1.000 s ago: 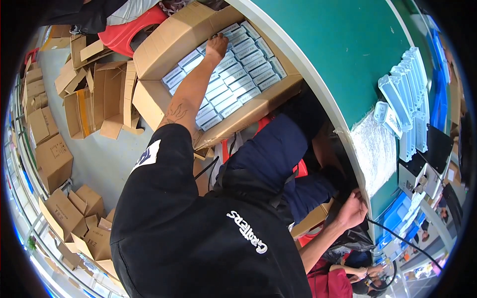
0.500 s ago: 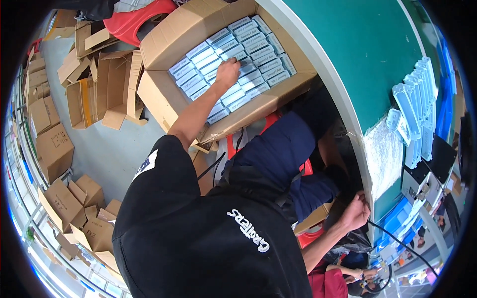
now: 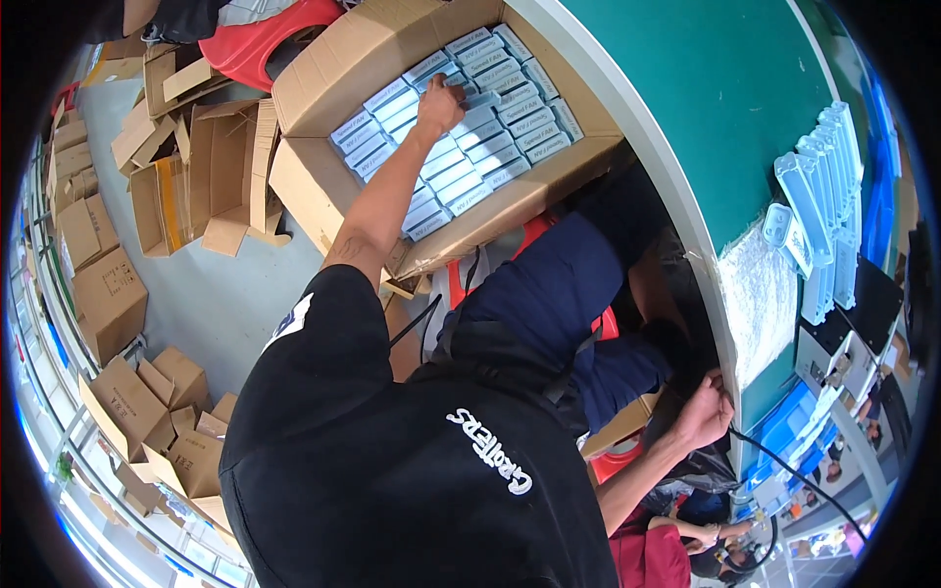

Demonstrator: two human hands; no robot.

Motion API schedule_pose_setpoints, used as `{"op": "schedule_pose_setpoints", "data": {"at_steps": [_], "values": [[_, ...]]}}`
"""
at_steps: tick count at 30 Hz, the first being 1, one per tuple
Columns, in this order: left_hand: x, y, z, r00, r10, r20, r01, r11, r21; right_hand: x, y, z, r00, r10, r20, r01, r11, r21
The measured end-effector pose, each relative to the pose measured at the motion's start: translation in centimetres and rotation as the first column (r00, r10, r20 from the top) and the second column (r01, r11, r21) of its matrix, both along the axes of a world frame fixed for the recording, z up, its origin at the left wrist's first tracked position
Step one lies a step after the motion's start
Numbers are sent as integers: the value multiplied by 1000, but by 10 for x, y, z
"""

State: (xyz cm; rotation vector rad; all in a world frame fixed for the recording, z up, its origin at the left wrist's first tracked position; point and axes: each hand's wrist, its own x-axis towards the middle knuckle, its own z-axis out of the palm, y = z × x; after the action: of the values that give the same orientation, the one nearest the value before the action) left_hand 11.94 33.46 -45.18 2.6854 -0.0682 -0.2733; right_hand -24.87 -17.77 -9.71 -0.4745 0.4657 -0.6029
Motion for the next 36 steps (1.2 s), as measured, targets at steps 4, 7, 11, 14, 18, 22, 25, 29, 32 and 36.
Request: {"op": "schedule_pose_setpoints", "data": {"at_steps": [4,7,11,14,18,22,25,29,32,36], "values": [[22,9,-21,985,-83,-154,90,995,36,4,5,4,999,-15,-38,14,1000,-11],[29,11,-20,965,-120,-234,135,990,48,5,8,5,998,-37,-55,35,999,-23],[19,10,-4,983,-98,-154,108,993,52,6,8,6,998,-33,-59,33,999,-15],[13,12,9,996,-72,-54,74,997,23,6,8,5,997,-54,-61,55,998,5],[9,19,19,998,-59,7,59,998,-17,5,6,5,999,-31,-31,32,999,16],[7,29,30,994,64,84,-54,991,-124,3,4,4,999,-35,-42,36,999,35],[-1,40,40,981,83,174,-34,962,-272,2,2,3,999,-34,-36,34,999,14],[-39,50,50,998,3,65,17,952,-307,1,0,1,998,-43,-35,44,999,12],[-84,43,49,994,-105,0,101,949,-299,0,-2,-1,999,-32,-29,33,999,21],[-119,33,43,974,-141,-178,110,978,-176,-1,-4,-1,1000,-21,-5,22,999,38]]}}
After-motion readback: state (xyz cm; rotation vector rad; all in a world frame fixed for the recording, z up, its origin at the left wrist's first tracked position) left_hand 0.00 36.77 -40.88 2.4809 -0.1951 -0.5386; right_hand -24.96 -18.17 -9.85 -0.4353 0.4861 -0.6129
